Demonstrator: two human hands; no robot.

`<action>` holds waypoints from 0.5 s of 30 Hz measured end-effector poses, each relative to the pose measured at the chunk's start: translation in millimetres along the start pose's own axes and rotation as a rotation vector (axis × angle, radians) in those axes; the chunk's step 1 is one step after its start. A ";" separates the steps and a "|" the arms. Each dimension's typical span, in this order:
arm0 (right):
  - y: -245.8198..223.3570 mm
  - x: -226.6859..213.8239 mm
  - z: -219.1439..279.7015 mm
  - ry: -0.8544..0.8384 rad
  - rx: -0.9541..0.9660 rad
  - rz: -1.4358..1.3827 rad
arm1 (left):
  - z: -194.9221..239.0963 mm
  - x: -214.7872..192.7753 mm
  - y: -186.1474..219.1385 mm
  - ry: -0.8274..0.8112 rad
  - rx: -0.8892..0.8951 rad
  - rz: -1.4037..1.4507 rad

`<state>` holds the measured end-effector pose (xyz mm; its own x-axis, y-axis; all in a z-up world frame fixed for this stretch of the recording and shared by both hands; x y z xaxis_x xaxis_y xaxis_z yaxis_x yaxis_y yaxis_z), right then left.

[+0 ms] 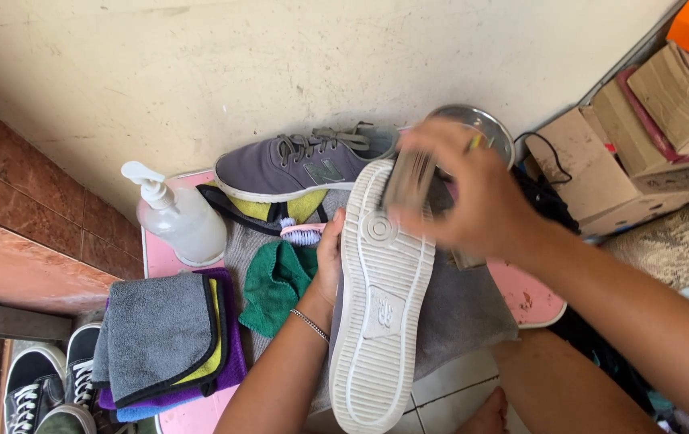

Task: The person scrubs the white sole of a gray sneaker using a brush and water. They repeatedly dip the brush into a metal bowl and scrub the sole and side of the shoe.

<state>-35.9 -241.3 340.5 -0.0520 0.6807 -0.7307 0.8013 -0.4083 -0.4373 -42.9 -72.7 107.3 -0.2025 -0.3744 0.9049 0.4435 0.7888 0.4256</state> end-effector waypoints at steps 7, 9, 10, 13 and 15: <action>90.9 -57.0 8.2 0.108 0.303 0.058 | -9.7 -17.5 -11.6 0.039 0.095 0.024; 137.9 -67.3 2.8 0.246 0.821 0.236 | -1.4 -2.5 -3.8 -0.017 0.052 0.001; 142.4 -61.2 5.3 0.248 0.820 0.241 | -2.5 5.5 -8.6 -0.022 0.051 0.002; 158.9 -44.8 6.1 0.193 0.904 0.243 | -7.5 17.3 -15.8 0.311 0.143 0.038; 169.6 -34.3 5.8 0.119 1.015 0.320 | -7.3 15.1 -17.2 0.328 0.198 0.061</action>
<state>98.3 -337.4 288.3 0.1752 0.4845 -0.8570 -0.1065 -0.8561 -0.5058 -47.3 -95.4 113.6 0.1226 -0.4349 0.8921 0.2623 0.8811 0.3934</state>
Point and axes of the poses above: each hand's wrist, its own z-axis away from the middle knuckle, its own x-axis out of the palm, y = z × x, the point moved 1 cm from there along -z, towards the middle knuckle, and after that the axes turned 10 degrees about -z, right-handed, at the moved point
